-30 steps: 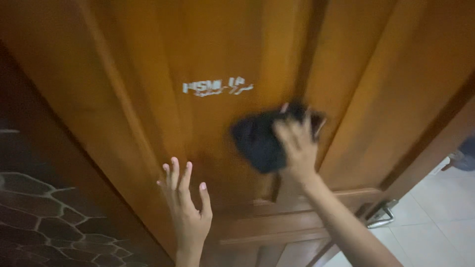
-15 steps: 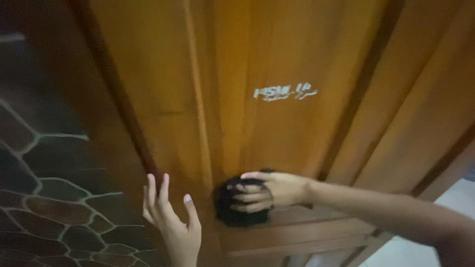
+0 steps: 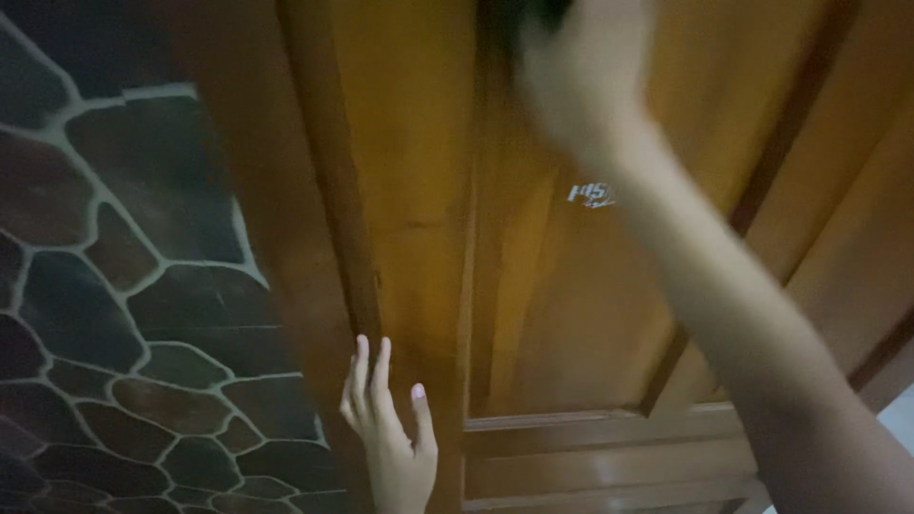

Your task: Cleaning a wooden door with a black cloth.

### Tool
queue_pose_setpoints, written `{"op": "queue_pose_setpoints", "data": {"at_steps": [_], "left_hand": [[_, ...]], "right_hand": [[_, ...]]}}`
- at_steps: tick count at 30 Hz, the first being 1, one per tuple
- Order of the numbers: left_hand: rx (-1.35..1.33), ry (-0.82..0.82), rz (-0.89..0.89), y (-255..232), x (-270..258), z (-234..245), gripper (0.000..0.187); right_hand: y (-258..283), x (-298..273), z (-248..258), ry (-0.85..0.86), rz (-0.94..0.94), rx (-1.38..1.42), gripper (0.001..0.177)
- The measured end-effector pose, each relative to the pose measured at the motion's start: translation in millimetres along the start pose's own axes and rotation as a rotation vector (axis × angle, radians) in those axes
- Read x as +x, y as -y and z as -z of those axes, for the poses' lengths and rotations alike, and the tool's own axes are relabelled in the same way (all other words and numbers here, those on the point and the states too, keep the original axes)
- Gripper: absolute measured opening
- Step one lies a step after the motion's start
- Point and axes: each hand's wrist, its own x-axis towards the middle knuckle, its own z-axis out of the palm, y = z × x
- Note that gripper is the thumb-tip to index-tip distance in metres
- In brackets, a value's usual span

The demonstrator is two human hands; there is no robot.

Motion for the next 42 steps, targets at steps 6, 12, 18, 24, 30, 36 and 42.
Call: {"op": "queue_pose_setpoints", "data": {"at_steps": [6,12,18,24,30,36,42], "left_hand": [[-0.055,-0.006,0.108,19,-10,10,0.057],[-0.003,-0.006,0.079,39,-25,15,0.043],[0.169,0.200,0.022,51,-38,9,0.025],[-0.068,0.112,0.022,18,-24,22,0.043],[-0.073,0.138,0.009,8,-30,4,0.045],[-0.149,0.064,-0.050,-3,-35,0,0.047],[-0.018,0.074,-0.054,-4,-39,-2,0.050]], "right_hand": [[91,-136,-9,0.259,0.481,0.061,0.039],[106,-281,5,0.990,1.353,0.075,0.053],[49,-219,30,1.041,1.287,0.090,0.059],[-50,-112,57,0.287,0.766,-0.335,0.054],[-40,-202,65,0.164,0.288,-0.303,0.055],[27,-345,79,1.728,0.133,-0.009,0.062],[-61,-314,93,1.421,0.516,0.002,0.062]]}}
